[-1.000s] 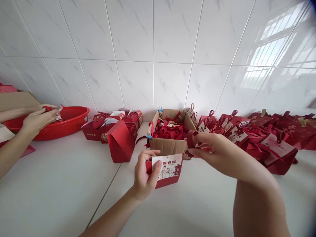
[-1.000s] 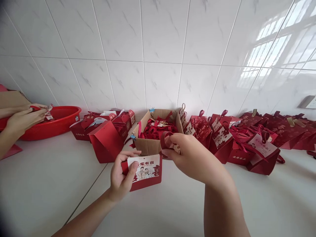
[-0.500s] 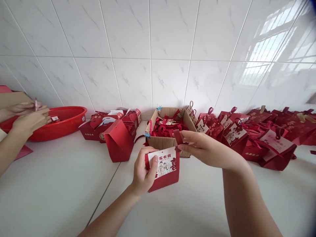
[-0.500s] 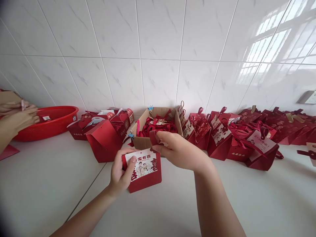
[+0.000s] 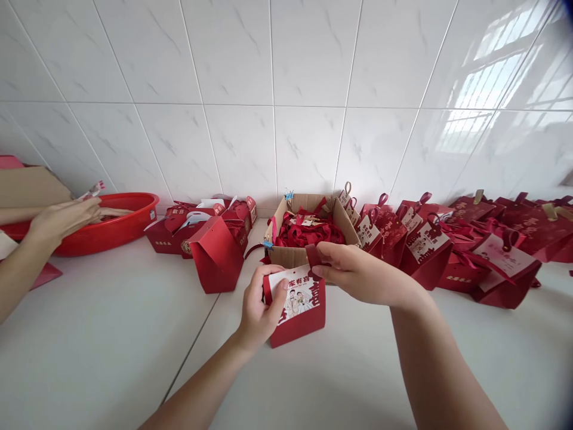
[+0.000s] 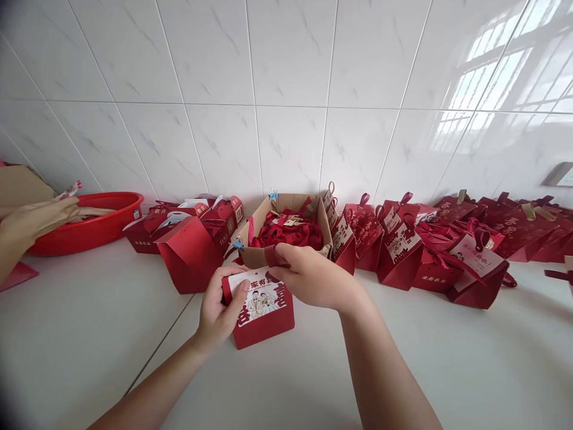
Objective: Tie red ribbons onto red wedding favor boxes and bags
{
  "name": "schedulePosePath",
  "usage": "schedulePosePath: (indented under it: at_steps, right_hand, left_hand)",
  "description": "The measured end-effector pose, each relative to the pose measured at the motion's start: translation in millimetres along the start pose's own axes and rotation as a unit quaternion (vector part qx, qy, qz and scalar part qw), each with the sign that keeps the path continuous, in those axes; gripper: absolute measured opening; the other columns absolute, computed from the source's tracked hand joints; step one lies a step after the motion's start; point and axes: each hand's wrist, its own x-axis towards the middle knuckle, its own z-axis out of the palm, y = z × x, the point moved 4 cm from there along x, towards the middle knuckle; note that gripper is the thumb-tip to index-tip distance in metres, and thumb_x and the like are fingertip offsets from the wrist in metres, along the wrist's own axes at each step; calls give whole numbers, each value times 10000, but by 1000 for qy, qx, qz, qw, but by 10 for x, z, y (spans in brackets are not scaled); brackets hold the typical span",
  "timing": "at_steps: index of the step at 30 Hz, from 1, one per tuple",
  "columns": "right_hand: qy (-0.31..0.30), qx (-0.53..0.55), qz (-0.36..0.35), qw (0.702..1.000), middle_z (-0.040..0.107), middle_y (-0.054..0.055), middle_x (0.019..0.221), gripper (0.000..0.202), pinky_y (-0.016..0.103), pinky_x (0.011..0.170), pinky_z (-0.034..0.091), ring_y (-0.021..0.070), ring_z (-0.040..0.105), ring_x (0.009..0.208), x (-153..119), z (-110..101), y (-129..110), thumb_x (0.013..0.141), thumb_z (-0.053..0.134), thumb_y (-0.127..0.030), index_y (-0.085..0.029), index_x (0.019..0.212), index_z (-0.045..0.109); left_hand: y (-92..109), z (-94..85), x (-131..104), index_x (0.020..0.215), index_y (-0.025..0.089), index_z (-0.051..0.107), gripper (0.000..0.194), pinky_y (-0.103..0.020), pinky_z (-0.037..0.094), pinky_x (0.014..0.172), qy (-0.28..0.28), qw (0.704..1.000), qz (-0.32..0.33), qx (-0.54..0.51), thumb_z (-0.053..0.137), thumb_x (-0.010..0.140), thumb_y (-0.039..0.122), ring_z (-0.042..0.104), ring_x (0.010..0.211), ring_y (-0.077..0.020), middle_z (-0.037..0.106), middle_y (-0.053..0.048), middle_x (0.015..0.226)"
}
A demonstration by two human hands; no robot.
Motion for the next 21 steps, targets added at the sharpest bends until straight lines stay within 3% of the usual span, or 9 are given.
schedulePosePath:
  at_steps: [15, 21]
  right_hand:
    - [5, -39, 2, 999, 410, -49, 620, 265, 261, 488, 285, 106, 337, 560, -35, -20, -51, 906, 448, -292, -219, 698, 299]
    - [-4, -52, -29, 998, 444, -46, 630, 231, 263, 515, 280, 108, 366, 574, -31, -14, -89, 893, 469, -258, -213, 703, 347]
  left_hand:
    - [-34, 14, -6, 1047, 229, 483, 202, -264, 534, 666, -20, 999, -37, -32, 580, 885, 302, 665, 830, -181, 656, -45, 951]
    - [-9, 23, 14, 1035, 228, 484, 151, -246, 535, 692, -28, 999, -13, -27, 546, 909, 283, 642, 883, -162, 607, -53, 1038]
